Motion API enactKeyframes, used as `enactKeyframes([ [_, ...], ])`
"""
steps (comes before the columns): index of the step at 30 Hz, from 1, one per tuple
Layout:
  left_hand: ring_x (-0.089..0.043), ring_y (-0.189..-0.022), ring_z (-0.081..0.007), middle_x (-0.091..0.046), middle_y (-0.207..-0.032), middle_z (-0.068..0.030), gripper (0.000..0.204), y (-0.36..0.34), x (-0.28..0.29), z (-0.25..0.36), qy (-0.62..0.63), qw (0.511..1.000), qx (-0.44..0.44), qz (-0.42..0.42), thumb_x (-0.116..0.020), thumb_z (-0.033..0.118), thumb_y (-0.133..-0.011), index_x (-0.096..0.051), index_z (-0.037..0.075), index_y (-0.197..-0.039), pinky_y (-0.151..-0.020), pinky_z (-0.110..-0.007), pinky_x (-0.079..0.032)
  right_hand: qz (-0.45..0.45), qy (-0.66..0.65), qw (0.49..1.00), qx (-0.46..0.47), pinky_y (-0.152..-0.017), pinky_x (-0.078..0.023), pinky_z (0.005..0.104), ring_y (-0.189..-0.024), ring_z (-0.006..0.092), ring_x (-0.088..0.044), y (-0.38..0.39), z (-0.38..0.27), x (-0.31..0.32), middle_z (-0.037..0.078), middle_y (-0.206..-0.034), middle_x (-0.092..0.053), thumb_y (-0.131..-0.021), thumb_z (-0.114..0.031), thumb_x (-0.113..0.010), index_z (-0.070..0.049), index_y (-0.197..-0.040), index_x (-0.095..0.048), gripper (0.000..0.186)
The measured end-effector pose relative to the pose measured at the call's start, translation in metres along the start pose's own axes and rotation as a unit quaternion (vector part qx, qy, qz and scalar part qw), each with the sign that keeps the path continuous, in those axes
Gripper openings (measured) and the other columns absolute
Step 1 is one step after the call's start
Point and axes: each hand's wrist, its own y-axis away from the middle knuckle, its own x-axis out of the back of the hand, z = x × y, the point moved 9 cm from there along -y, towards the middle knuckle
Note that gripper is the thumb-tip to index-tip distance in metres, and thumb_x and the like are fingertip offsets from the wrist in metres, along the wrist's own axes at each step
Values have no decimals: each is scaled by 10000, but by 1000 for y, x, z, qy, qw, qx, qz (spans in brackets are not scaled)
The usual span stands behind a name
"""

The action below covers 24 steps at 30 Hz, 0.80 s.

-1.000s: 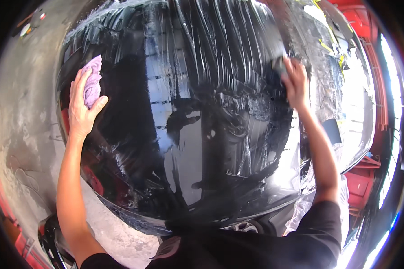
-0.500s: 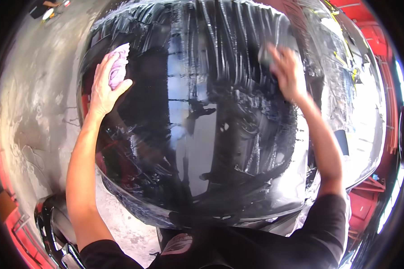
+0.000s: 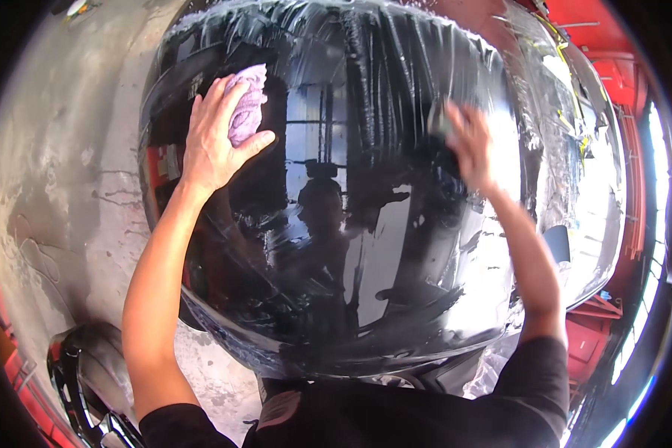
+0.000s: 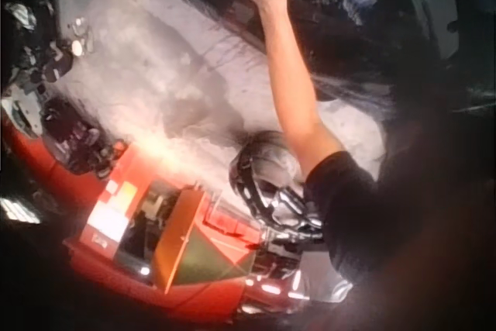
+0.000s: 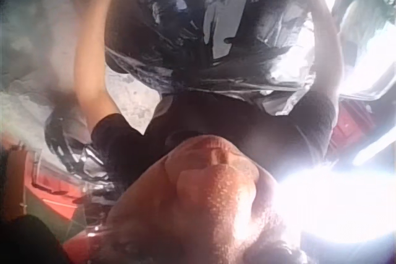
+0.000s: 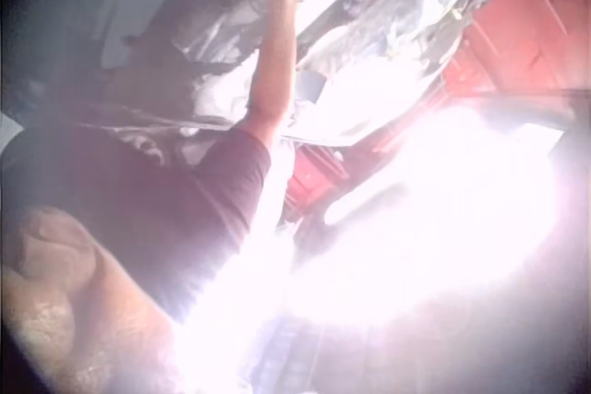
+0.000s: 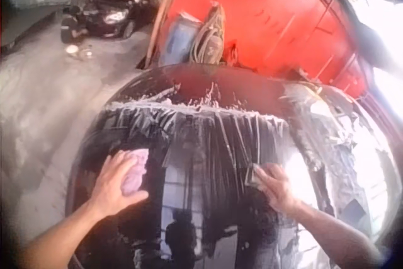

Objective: The person scrubs the hood of a black car with a yellow sponge and a purple cloth. They repeatedly wipe the surface, occasionally dipping the sponge into a bucket of water to rinse it. The person works methodically across the hood, ensuring the surface is thoroughly cleaned.

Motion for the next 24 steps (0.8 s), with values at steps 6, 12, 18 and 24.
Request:
enactKeyframes([
  [6,-449,-1534,-426,-505,-1626,-194,879,-12,-13,3,44,999,-17,-5,-872,545,-859,-548,122,-1558,-1265,-663,-297,123,137,977,-110,-970,-524,548,-1123,463,-657,-193,128,-54,254,-1213,-696,-1050,-289,-645,-118,-1411,-702,404],
  [12,-425,-1556,-402,-507,-1631,-171,874,8,8,-15,12,1000,22,2,-875,545,-851,-556,132,-1552,-1265,-674,-295,-21,-12,999,-27,-1098,-492,529,-1280,444,-616,-35,-46,-28,240,-1374,-659,-900,-72,-773,-189,-1580,-605,710],
  [18,-439,-1546,-408,-512,-1623,-184,886,-11,-5,4,41,999,-12,-2,-887,532,-836,-559,123,-1549,-1258,-679,-302,76,51,994,61,-1019,-513,537,-1126,476,-624,-172,62,-48,227,-1195,-680,-982,-107,-683,-163,-1518,-638,541],
  [24,-443,-1537,-398,-512,-1611,-180,893,6,3,-15,25,1000,11,5,-884,538,-835,-553,120,-1551,-1253,-680,-309,24,58,996,-58,-1013,-524,520,-1149,436,-644,-185,24,-90,221,-1239,-676,-976,-137,-727,-205,-1526,-646,560],
])
